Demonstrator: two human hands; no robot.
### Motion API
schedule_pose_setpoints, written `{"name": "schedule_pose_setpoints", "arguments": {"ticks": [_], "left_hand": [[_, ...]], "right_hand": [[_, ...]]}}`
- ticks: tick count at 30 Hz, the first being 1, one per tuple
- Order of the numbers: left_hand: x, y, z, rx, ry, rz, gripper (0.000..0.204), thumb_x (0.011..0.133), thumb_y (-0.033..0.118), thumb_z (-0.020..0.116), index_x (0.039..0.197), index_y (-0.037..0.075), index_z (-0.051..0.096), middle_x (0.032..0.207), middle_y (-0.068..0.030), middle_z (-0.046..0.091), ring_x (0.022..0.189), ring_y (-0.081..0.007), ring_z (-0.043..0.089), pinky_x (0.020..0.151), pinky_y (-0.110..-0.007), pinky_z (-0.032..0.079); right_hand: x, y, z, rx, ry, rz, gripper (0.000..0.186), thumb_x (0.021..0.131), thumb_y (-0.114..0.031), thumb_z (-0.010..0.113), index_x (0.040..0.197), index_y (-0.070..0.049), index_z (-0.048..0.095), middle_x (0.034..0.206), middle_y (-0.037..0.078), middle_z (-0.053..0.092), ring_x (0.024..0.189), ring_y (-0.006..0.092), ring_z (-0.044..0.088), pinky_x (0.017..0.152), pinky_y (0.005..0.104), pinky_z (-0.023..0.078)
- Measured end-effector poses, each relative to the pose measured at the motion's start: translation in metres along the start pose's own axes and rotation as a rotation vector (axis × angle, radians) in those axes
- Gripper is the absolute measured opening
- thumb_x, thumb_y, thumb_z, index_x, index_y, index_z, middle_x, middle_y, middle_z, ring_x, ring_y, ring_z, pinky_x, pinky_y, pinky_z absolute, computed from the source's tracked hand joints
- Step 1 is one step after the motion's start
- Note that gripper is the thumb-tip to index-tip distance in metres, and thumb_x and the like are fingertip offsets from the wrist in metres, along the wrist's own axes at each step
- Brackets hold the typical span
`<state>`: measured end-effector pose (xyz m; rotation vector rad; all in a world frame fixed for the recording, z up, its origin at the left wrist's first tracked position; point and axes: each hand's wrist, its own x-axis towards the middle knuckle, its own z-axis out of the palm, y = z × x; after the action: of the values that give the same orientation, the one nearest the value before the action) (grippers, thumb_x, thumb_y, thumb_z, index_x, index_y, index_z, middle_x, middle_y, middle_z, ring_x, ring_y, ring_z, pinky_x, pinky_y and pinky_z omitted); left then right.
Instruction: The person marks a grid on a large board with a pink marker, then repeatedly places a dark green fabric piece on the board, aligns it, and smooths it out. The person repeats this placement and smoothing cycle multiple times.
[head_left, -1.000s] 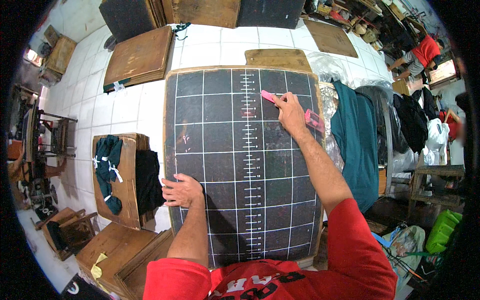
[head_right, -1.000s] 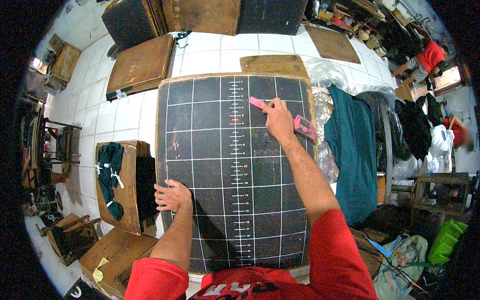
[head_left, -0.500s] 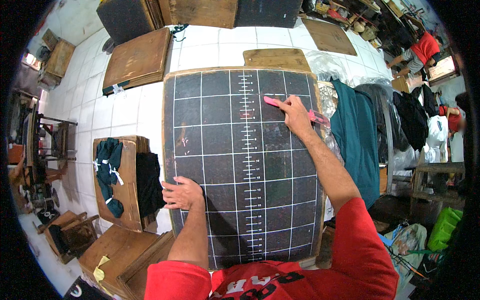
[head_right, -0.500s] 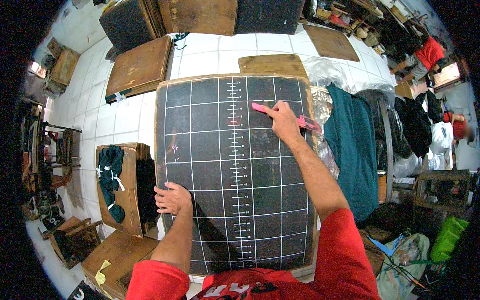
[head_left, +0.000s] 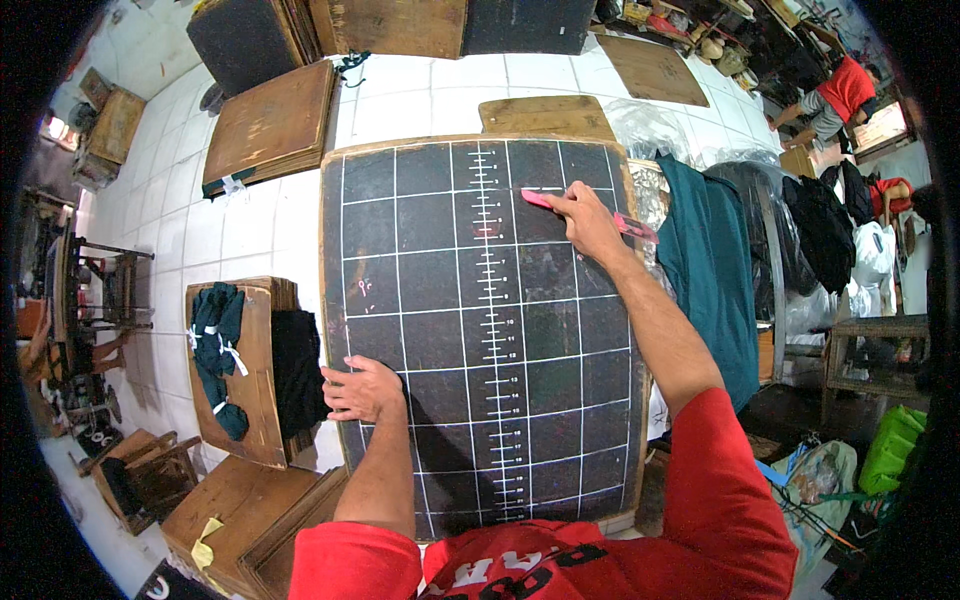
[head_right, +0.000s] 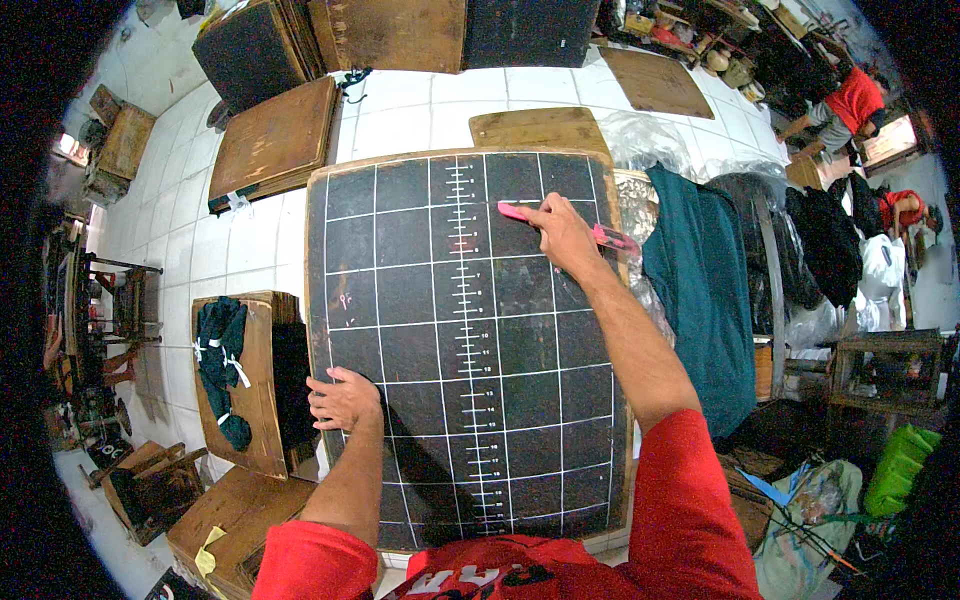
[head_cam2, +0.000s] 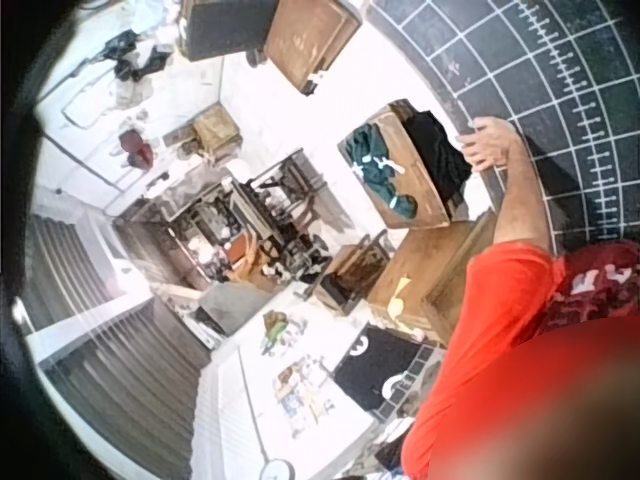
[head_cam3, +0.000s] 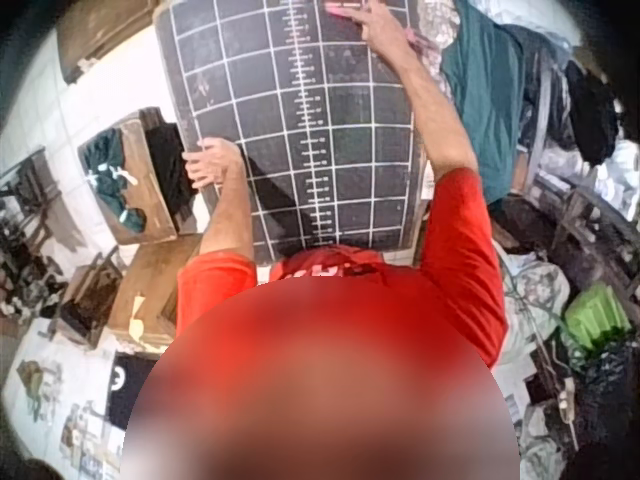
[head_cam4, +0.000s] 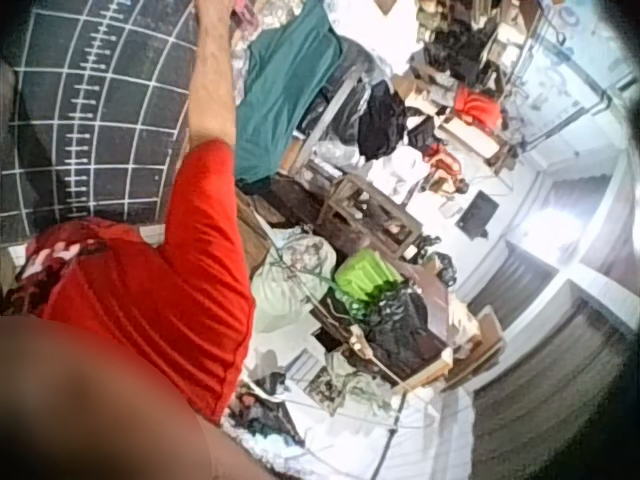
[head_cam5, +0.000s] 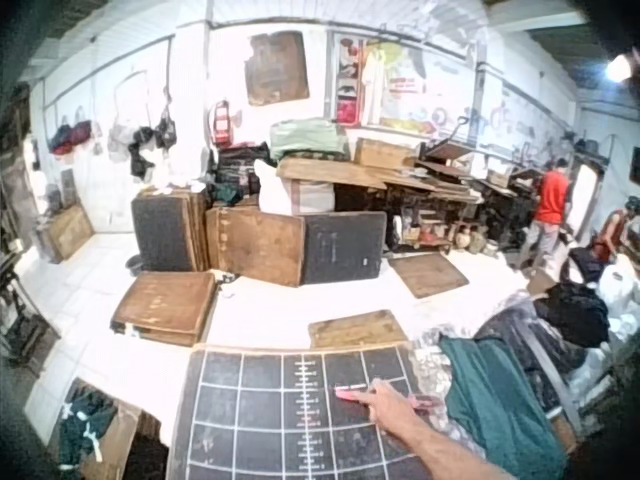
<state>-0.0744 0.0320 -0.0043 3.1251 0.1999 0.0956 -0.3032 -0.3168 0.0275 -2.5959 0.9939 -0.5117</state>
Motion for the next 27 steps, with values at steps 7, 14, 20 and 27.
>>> {"name": "schedule_pose_setpoints", "arguments": {"ticks": [7,14,20,27], "left_hand": [[-0.001,-0.001,0.004,-0.002,0.015,0.001,0.06,0.101,0.041,0.043,0.151,0.008,0.038,0.141,-0.0172,0.049,0.135,-0.0342,0.042,0.117,-0.063,0.022],[0.001,-0.002,0.004,0.007,0.012,0.0,0.06,0.101,0.041,0.042,0.151,0.007,0.038,0.14,-0.017,0.049,0.134,-0.0341,0.042,0.117,-0.063,0.023],[0.001,-0.003,0.005,0.021,0.021,0.007,0.059,0.102,0.041,0.043,0.151,0.008,0.038,0.14,-0.0176,0.049,0.134,-0.0342,0.042,0.116,-0.063,0.023],[0.0,0.0,0.001,0.014,-0.012,-0.009,0.06,0.102,0.041,0.043,0.151,0.008,0.037,0.14,-0.0179,0.048,0.135,-0.0334,0.042,0.117,-0.063,0.022]], "right_hand": [[0.001,0.005,-0.003,0.002,-0.015,-0.029,0.048,0.082,0.005,0.059,0.121,-0.019,0.073,0.097,0.011,0.054,0.095,0.0309,0.057,0.084,0.041,0.05],[0.001,0.011,-0.006,0.026,-0.039,-0.027,0.048,0.082,0.006,0.058,0.12,-0.018,0.073,0.096,0.012,0.054,0.095,0.0313,0.058,0.084,0.0408,0.05],[0.002,0.017,-0.009,0.085,-0.172,0.068,0.045,0.084,0.003,0.058,0.12,-0.018,0.074,0.096,0.012,0.055,0.093,0.0312,0.058,0.084,0.0408,0.049],[0.003,0.019,-0.013,0.036,-0.097,-0.043,0.046,0.086,0.004,0.057,0.122,-0.02,0.074,0.095,0.012,0.055,0.095,0.0309,0.058,0.085,0.0404,0.05]]}}
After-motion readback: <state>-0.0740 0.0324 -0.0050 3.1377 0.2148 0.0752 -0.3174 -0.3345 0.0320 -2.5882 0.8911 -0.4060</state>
